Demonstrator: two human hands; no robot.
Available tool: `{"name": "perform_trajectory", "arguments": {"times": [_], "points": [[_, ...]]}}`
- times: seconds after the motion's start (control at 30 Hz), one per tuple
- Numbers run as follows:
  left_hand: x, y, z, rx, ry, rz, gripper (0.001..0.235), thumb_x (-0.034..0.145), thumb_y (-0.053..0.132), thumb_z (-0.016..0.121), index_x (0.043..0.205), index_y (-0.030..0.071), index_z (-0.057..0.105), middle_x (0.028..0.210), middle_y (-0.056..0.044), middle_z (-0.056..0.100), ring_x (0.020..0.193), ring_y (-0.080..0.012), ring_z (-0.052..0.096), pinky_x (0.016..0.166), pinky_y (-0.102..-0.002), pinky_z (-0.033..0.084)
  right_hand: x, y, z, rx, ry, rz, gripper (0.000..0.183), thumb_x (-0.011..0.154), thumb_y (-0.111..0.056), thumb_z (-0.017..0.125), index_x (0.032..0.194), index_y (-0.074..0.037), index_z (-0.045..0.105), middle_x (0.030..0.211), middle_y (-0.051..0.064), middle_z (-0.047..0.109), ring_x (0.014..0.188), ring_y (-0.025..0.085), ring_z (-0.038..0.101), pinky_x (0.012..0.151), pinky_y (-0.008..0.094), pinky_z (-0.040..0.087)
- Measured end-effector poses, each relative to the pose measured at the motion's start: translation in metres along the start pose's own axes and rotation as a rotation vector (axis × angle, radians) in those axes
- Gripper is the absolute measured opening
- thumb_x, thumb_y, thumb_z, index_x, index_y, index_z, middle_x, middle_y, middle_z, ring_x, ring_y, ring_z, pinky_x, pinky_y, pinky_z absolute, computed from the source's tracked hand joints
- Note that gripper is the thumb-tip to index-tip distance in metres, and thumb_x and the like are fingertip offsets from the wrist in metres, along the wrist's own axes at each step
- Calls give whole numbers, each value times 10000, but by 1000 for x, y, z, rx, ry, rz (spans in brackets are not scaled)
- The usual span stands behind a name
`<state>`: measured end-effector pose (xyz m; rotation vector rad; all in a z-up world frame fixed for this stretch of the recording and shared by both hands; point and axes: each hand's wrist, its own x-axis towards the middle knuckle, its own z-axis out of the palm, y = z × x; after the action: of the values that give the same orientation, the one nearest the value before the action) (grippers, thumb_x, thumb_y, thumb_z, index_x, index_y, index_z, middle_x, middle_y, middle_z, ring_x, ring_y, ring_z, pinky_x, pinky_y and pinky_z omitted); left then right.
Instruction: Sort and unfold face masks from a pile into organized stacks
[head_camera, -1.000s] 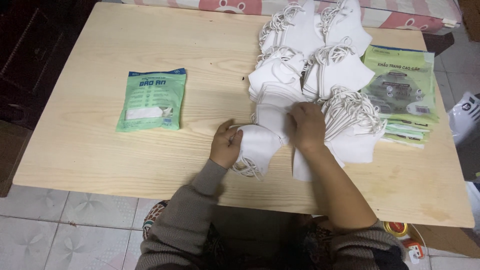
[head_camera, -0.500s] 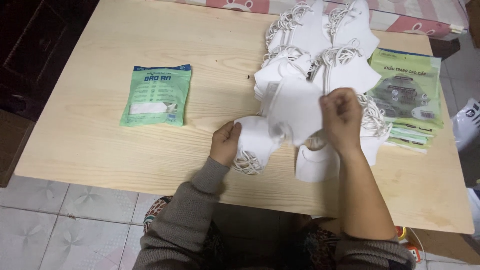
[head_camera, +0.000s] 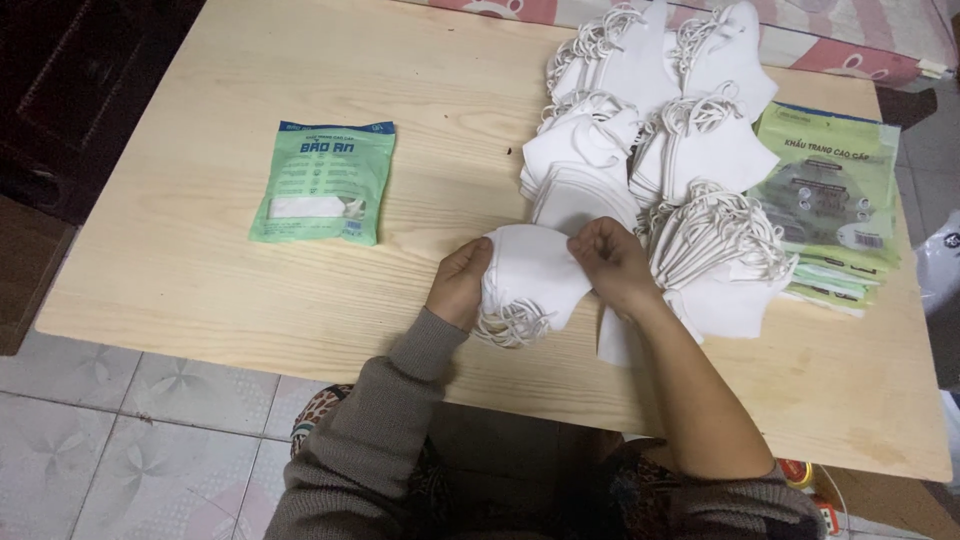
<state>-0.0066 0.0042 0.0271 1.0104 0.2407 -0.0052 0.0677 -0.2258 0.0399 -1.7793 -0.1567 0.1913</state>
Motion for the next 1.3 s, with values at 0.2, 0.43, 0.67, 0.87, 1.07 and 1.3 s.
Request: {"name": "perform_trajectory", "arguments": {"times": [0.2,0.43,0.67,0.87,1.07,1.3], "points": [[-4,4,1,6,-17,-23,341,1102,297,521,1182,21,705,1070,-164,746,953,-196,703,890,-367,595,-6,-6,2,-4,-2,-46,107,944,-138,767,963,-81,678,668,12,591,577,93,540,517,202,435],[-5,4,2,47,-47,-52,348,1091,290,551,1247,4,675,1118,-171,739,962,-202,700,888,-372,592,-6,2,8,-64,1,-85,87,962,-137,741,965,-71,684,688,34,597,643,138,561,584,244,464],[-11,5,4,-1,-82,-68,322,1087,269,554,1232,19,694,1093,-153,749,957,-199,718,866,-359,603,-42,-78,32,-426,13,-304,291,841,-193,862,1083,-78,747,1003,184,726,998,401,720,853,489,580],[-7,-1,1,-48,-104,-106,278,1072,239,582,1145,7,716,984,-115,747,846,-167,712,776,-307,596,-45,-71,38,-493,-73,-387,265,886,-138,791,1149,-114,761,1100,150,710,1080,400,701,913,498,573],[-8,0,3,-76,-143,-160,212,1043,234,628,1032,53,738,881,-83,744,770,-149,723,699,-271,590,-41,-68,32,-451,-118,-367,269,836,-105,814,1100,-109,763,1088,146,700,1055,404,701,902,493,573],[-1,-4,0,-40,-144,-112,230,1062,224,595,1058,42,736,918,-66,740,797,-135,706,732,-273,581,-41,-76,19,-425,-94,-621,133,824,-98,820,928,-81,738,1153,144,708,1170,402,633,993,508,497]]}}
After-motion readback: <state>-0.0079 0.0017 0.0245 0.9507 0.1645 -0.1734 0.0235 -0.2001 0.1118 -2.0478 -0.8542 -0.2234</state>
